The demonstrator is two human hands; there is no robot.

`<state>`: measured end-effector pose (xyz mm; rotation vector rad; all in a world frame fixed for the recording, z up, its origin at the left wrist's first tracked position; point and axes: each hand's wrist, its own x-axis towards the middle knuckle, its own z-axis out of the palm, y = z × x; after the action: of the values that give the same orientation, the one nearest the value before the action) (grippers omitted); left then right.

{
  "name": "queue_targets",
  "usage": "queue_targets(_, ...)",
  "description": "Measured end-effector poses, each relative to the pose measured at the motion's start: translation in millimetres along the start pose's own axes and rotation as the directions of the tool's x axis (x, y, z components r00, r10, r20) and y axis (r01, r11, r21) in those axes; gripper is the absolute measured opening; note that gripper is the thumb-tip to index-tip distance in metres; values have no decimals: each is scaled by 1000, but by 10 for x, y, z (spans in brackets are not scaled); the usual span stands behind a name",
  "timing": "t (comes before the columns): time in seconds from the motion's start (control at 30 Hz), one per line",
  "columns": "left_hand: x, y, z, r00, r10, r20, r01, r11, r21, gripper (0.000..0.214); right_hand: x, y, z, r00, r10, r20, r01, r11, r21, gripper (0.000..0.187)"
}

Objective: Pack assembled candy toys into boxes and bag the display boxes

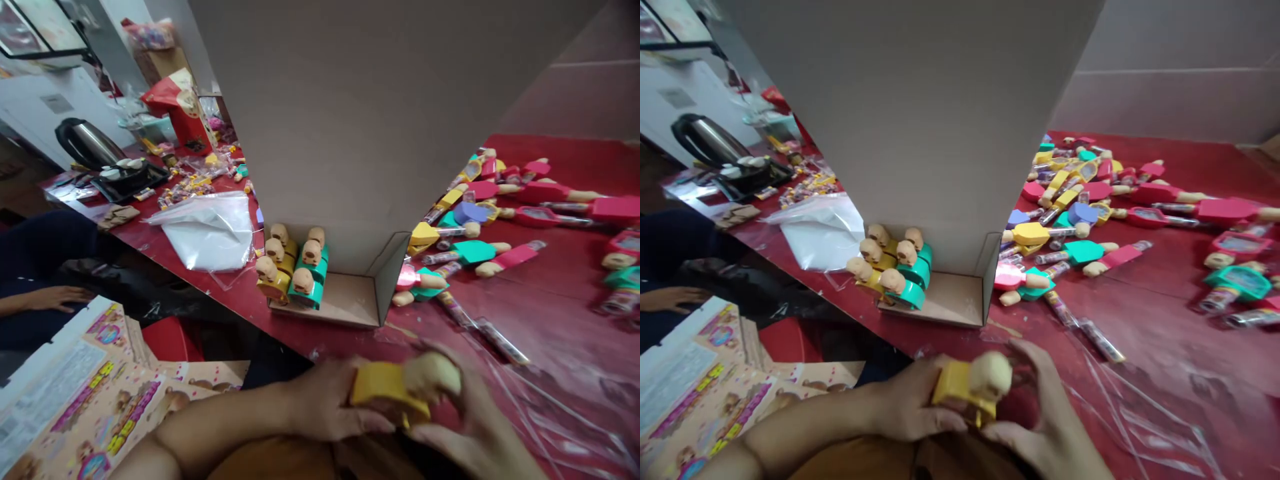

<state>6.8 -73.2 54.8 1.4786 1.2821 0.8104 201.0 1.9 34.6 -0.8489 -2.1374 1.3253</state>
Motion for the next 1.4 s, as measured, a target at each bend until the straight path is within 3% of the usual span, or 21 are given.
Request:
queue_targets(0.03,-47,7,-25,998,-46,-34,49,995,92,49,33,-94,-30,999,-30,18,30,999,29,77)
queue_targets(0.1,-139,63,-83,994,-78,-81,95,965,245,47,115,-283,-61,992,-110,53,106,991,83,55)
queue_targets(0.13,-184,115,-121,993,-32,-111,66,944,323,45,171,-366,-66,987,-152,45,148,985,94,37)
queue_targets(0.2,-267,260,-241,959,211,-190,-97,872,480,40,333,-485,-73,968,-230,-101,236,970,61,14)
queue_targets(0.27,-314,428,-431,810,519,-273,-218,699,681,34,572,-536,-72,913,-322,-251,316,947,-66,9)
queue_targets(0.33,-279,566,-666,677,688,-260,-192,506,841,29,860,-526,-46,842,-445,-304,397,894,-210,11)
queue_targets(0.37,-226,608,-782,671,704,-232,-154,438,886,28,1004,-505,-18,815,-497,-298,436,865,-248,11)
queue_targets(0.43,-75,631,-973,757,630,-172,-71,341,937,29,1247,-453,59,795,-537,-283,486,842,-233,4)
queue_targets(0.5,73,589,-1082,844,514,-155,9,275,961,32,1397,-426,124,820,-513,-254,482,858,-178,9)
queue_targets(0.57,157,526,-1117,871,465,-160,63,218,974,33,1457,-446,131,858,-487,-165,460,870,-176,9)
queue_targets(0.73,143,465,-1080,846,513,-147,78,154,985,37,1528,-557,-9,925,-379,29,374,893,-249,12)
queue_targets(0.9,147,471,-1058,814,554,-178,123,134,983,40,1629,-404,204,959,-282,-30,261,920,-293,12)
queue_targets(1.03,153,442,-1084,793,593,-138,103,92,990,38,1538,-366,370,942,-335,-22,314,902,-298,20)
queue_targets(1.1,148,437,-1104,791,598,-130,102,81,991,38,1432,-400,275,901,-424,-94,375,868,-325,26)
queue_targets(1.13,145,438,-1111,791,598,-130,103,79,991,38,1389,-401,166,848,-491,-199,398,838,-373,27)
queue_targets(1.2,138,444,-1115,792,598,-125,100,76,992,38,1395,-316,-155,659,-612,-438,351,765,-540,24)
queue_targets(1.23,137,447,-1114,791,600,-121,95,75,993,38,1466,-223,-342,552,-620,-558,242,760,-603,22)
queue_targets(1.27,137,449,-1113,791,600,-117,89,76,993,38,1580,-101,-521,602,-591,-537,141,741,-657,27)
queue_targets(1.3,139,451,-1112,790,602,-116,83,81,993,38,1727,39,-678,755,-501,-424,66,701,-710,36)
queue_targets(1.33,141,451,-1112,789,602,-118,80,90,993,38,1890,185,-800,836,-439,-330,75,687,-723,42)
queue_targets(1.4,144,453,-1115,785,607,-125,75,107,991,38,2190,448,-931,916,-355,-185,113,673,-731,38)
